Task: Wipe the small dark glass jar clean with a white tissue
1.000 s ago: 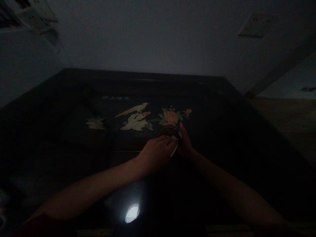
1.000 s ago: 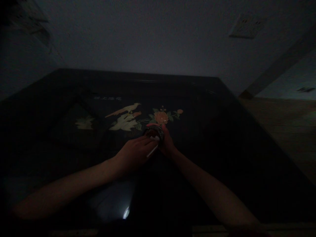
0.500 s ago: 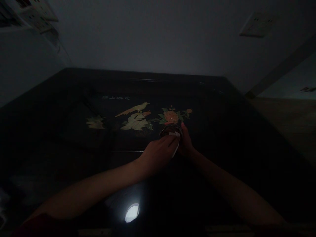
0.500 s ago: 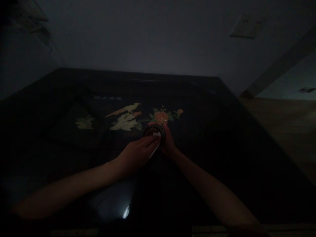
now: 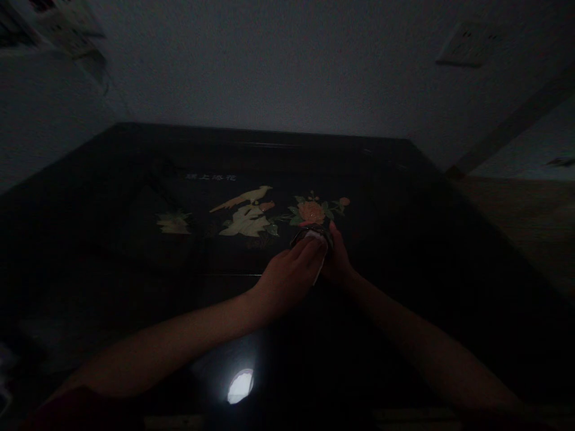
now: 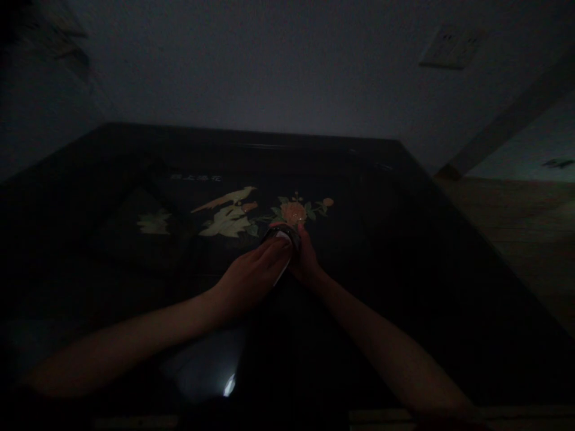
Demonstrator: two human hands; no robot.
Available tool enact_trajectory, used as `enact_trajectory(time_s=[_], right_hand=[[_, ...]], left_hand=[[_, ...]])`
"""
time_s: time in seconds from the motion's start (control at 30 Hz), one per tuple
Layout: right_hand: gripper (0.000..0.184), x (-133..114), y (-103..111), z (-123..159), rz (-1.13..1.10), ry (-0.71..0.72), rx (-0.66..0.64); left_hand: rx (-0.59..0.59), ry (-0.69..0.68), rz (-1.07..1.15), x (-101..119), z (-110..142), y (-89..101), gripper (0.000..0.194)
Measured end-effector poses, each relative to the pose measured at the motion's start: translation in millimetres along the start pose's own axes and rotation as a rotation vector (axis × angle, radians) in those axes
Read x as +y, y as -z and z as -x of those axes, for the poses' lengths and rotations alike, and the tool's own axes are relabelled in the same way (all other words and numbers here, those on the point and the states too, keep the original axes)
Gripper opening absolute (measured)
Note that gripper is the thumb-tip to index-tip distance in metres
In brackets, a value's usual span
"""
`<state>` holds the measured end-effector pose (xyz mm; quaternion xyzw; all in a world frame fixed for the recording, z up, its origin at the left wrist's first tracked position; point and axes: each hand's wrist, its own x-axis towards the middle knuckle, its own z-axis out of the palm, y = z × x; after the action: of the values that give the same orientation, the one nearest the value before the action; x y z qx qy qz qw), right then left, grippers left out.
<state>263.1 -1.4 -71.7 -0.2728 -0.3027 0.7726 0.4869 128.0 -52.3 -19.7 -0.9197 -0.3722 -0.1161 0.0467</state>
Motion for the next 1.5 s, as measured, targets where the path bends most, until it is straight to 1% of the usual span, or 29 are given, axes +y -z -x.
enact_trajectory(time_s=[0.17, 0.47, 0.57, 0.67, 0.8, 0.93, 1.17, 1.33, 1.5], right_hand=[[0.045, -0.3, -1.1, 0.0, 0.018, -0.025, 0.022], [0.042, -1.7, -2.4, 0.8, 0.032, -0.025, 0.036], [0.042, -1.7, -2.4, 0.8, 0.033, -0.02, 0.035], [0.043, -2.4, -3.0, 1.4, 0.032, -0.034, 0.036], [0.044, -3.0, -4.4, 1.7, 0.027, -0.061, 0.088], [0.044, -2.3, -4.9, 0.9, -0.041, -0.083, 0.121], [0.041, -2.3, -4.5, 0.0, -0.079, -0.069, 0.118], [0.043, -3.4, -6.9, 1.6, -0.025, -0.046, 0.097], [0.043, -3.0, -6.9, 2.0, 0.011, -0.031, 0.078]], left_hand=[[0.012, -0.006, 0.0, -0.3, 2.6, -3.3, 0.04], [-0.053, 0.022, -0.023, 1.9, 3.5, 2.9, 0.042], [-0.06, 0.015, -0.034, 1.6, 3.7, 2.9, 0.042], [-0.058, 0.004, -0.044, 0.6, 4.3, 0.5, 0.042], [-0.052, 0.002, -0.061, -0.7, 5.3, -5.1, 0.044], [-0.045, 0.012, -0.086, -0.6, 6.0, -9.1, 0.045], [-0.033, 0.033, -0.078, 0.5, 4.6, -8.1, 0.044], [-0.015, 0.062, 0.011, -0.2, 2.6, -5.8, 0.045], [-0.008, 0.043, -0.005, -1.0, 2.8, -5.4, 0.044]])
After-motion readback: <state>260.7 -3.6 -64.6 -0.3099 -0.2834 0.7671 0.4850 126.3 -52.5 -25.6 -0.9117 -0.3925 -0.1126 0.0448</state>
